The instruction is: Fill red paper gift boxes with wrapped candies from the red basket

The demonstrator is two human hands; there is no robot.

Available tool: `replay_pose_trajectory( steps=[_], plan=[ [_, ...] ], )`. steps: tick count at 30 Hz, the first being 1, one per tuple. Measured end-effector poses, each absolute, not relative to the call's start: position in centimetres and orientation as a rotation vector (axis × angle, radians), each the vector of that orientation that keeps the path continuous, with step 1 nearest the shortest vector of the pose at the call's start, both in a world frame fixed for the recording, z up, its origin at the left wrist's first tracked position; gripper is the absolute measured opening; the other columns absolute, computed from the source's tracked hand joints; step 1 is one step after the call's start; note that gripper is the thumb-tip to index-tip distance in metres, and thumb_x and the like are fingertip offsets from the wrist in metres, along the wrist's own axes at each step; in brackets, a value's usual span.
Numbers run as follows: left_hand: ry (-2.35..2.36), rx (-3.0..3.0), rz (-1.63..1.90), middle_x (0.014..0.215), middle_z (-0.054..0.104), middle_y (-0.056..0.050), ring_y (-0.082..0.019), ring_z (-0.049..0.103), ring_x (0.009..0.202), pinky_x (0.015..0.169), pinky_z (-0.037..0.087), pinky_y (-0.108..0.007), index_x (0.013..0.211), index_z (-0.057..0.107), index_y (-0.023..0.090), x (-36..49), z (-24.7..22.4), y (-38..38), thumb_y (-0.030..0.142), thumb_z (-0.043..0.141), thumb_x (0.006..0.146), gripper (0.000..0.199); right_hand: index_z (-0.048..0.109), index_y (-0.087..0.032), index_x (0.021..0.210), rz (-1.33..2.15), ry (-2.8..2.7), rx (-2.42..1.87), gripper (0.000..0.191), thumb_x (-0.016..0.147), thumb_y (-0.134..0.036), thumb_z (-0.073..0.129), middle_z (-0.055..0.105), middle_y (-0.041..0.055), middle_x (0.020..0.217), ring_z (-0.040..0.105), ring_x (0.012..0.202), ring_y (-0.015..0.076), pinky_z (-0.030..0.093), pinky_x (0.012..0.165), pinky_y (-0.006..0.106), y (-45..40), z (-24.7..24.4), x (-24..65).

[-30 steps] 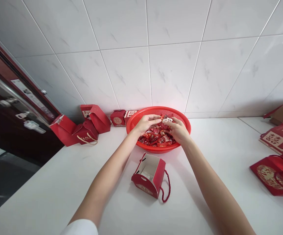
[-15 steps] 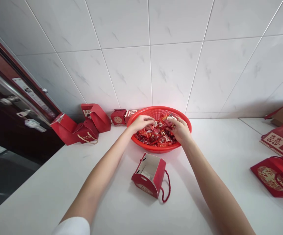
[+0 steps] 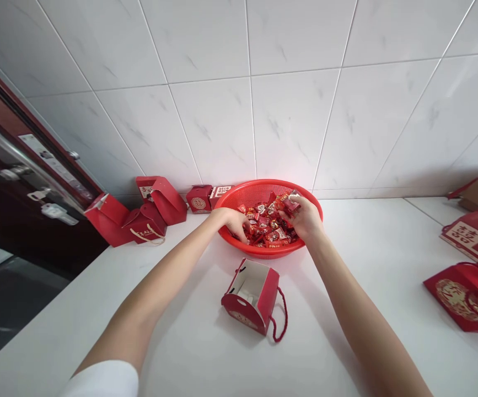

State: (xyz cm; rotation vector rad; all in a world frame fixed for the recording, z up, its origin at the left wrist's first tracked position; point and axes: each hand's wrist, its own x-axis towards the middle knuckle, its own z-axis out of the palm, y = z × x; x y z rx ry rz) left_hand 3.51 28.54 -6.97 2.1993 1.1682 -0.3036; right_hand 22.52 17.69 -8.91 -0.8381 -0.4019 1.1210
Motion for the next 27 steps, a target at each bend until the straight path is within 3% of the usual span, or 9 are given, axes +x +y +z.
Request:
replay_pose_trajectory(
  steps=[5, 9, 17, 23, 27],
  plan=[
    [1.140, 2.179, -0.362, 0.045, 0.060, 0.003, -0.013, 0.053, 0.044, 0.050, 0.041, -0.022, 0.049, 0.066, 0.023, 4.0, -8.1, 28.4, 0.026, 0.089, 0.039, 0.025, 0.057, -0.023, 0.067, 1.025, -0.337, -0.801, 0.018, 0.060, -0.022, 0.074, 0.062, -0.0041, 0.066, 0.065, 0.070, 0.0161, 0.061, 0.060, 0.028, 18.0, -9.2, 22.9],
    [1.177, 2.088, -0.327, 0.050, 0.064, 0.002, -0.015, 0.057, 0.044, 0.049, 0.044, -0.024, 0.062, 0.073, 0.023, 4.0, -7.9, 28.2, 0.018, 0.085, 0.041, 0.025, 0.059, -0.023, 0.067, 1.023, -0.332, -0.792, 0.016, 0.060, -0.021, 0.073, 0.062, -0.0045, 0.068, 0.063, 0.068, 0.0146, 0.059, 0.056, 0.027, 18.1, -9.3, 22.9],
    [1.217, 1.842, -0.050, 0.081, 0.076, -0.003, -0.020, 0.072, 0.061, 0.064, 0.058, -0.029, 0.113, 0.071, 0.021, 3.4, -7.1, 26.9, 0.024, 0.078, 0.061, 0.052, 0.060, -0.022, 0.064, 1.051, -0.350, -0.783, 0.015, 0.058, -0.020, 0.073, 0.062, -0.0045, 0.065, 0.060, 0.066, 0.0143, 0.053, 0.050, 0.025, 17.6, -8.7, 22.5],
    [1.104, 1.998, -0.279, 0.108, 0.078, -0.011, -0.030, 0.075, 0.088, 0.071, 0.056, -0.029, 0.134, 0.065, 0.022, 3.5, -5.2, 26.1, 0.033, 0.092, 0.043, 0.097, 0.059, -0.022, 0.065, 1.066, -0.364, -0.789, 0.017, 0.058, -0.021, 0.074, 0.063, -0.0039, 0.065, 0.061, 0.066, 0.0148, 0.051, 0.049, 0.025, 17.6, -8.7, 22.5],
    [1.113, 2.216, -0.420, 0.122, 0.075, -0.013, -0.033, 0.072, 0.101, 0.075, 0.054, -0.027, 0.141, 0.062, 0.021, 3.9, -4.5, 25.4, 0.035, 0.088, 0.045, 0.101, 0.060, -0.022, 0.065, 1.076, -0.364, -0.798, 0.017, 0.055, -0.020, 0.074, 0.063, -0.0033, 0.065, 0.062, 0.066, 0.0148, 0.051, 0.049, 0.023, 17.5, -8.5, 22.4]
  ],
)
